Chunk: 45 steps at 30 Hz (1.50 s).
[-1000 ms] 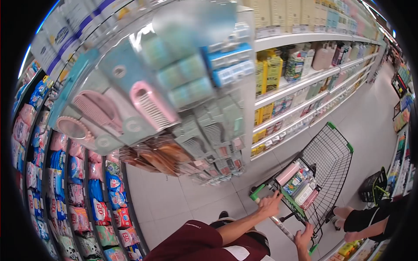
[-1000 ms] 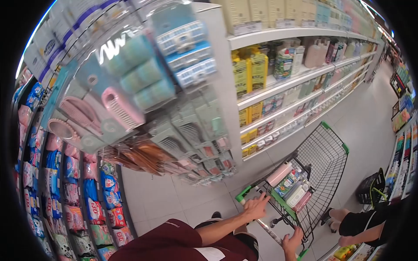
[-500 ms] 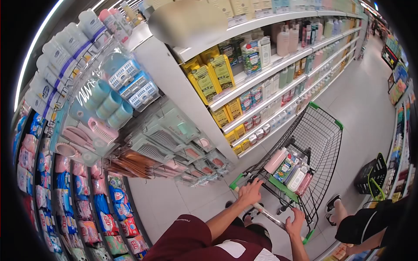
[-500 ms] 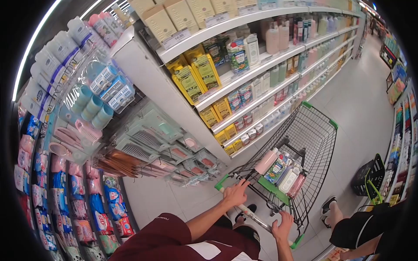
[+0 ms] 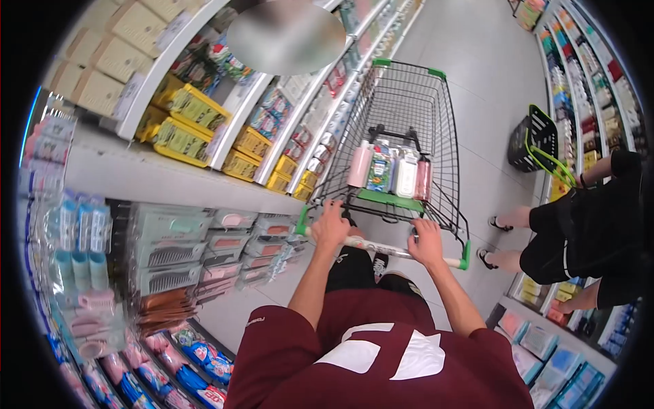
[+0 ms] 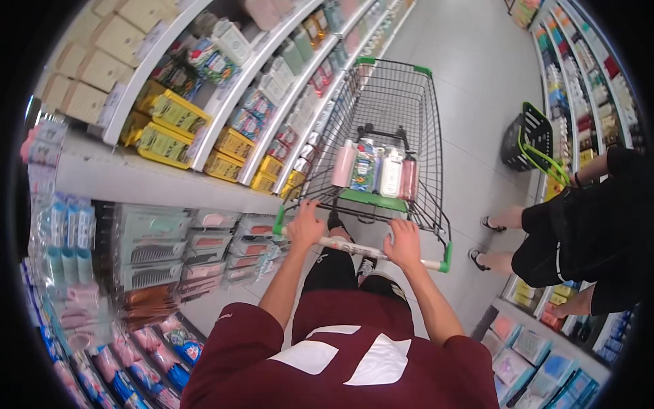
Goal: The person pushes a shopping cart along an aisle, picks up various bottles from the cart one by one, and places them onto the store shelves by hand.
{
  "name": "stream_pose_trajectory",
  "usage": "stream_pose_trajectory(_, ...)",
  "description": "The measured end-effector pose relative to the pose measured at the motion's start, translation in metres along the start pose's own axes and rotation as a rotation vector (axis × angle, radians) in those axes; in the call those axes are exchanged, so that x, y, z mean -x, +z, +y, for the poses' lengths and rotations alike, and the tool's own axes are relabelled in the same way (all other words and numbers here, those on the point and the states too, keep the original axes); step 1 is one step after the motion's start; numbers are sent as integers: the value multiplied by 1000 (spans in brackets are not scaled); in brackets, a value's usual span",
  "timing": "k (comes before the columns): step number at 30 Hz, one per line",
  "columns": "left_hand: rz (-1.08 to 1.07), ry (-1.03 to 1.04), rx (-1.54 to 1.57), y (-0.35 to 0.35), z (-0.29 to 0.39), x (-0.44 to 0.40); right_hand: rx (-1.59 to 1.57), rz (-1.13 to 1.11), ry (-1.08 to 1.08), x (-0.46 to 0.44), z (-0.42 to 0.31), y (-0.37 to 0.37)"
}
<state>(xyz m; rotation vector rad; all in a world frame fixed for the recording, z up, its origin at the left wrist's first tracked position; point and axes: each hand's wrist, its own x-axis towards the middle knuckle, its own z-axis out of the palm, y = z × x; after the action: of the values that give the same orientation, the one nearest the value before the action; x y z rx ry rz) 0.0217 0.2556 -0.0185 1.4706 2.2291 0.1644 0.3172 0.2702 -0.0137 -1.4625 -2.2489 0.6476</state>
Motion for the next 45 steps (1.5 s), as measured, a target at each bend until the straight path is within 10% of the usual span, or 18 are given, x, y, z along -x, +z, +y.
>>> stream_pose_trajectory(28,-24,156,50,-33,23,-102,65,-113,200,-119,7,-14)
stream_pose_trajectory(45,330,410,-18,-4,95,-361,29,-174,262,-126,18,-20)
